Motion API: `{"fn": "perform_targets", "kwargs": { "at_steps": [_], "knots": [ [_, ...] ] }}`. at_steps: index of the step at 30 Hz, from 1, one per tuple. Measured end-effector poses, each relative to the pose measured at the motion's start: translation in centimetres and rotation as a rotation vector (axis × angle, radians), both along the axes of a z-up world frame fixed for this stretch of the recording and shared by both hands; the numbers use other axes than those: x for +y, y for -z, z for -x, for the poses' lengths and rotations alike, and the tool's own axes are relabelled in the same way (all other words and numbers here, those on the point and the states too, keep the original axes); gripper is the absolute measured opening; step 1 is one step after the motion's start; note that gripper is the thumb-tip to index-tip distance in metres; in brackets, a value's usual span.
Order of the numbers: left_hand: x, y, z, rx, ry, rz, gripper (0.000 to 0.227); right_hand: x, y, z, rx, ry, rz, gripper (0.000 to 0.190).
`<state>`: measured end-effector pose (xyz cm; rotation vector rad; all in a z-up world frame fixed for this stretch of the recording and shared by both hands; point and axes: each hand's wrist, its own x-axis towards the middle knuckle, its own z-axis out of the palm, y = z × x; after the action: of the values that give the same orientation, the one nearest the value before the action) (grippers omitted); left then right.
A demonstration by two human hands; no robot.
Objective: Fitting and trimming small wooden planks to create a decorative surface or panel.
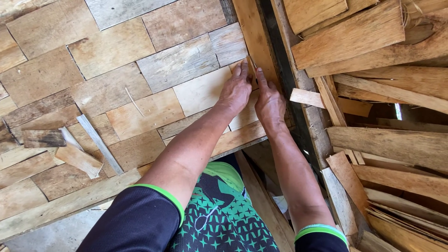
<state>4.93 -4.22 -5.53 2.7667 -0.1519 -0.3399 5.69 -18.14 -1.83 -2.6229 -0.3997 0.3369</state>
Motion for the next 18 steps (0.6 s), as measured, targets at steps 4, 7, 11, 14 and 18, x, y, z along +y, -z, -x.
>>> {"fn": "perform_targets", "kwargs": {
  "at_steps": [4, 7, 11, 14, 18],
  "knots": [
    [0.1, -1.9, 0.0, 0.129, 0.029, -0.044, 0.031, 1.0, -2.0, -0.3, 0.046, -0.025, 0.151, 0.078],
    [-0.3, 0.0, -0.2, 0.086, 0.026, -0.046, 0.036, 1.0, -3.1, -1.2, 0.045, -0.041, 0.177, 0.078],
    [-0.1, 0.8, -0.2, 0.03, 0.061, -0.145, 0.05, 0.9, -3.3, -2.0, 0.149, -0.013, 0.088, 0.077],
    [0.0, -0.1, -0.1, 0.032, 0.022, -0.058, 0.041, 0.9, -4.9, -2.3, 0.166, -0.065, 0.126, 0.075],
    [0.0, -1.2, -0.3, 0.085, 0.031, -0.109, 0.043, 0.3, -4.9, -2.1, 0.175, -0.089, 0.137, 0.076]
  ]
}}
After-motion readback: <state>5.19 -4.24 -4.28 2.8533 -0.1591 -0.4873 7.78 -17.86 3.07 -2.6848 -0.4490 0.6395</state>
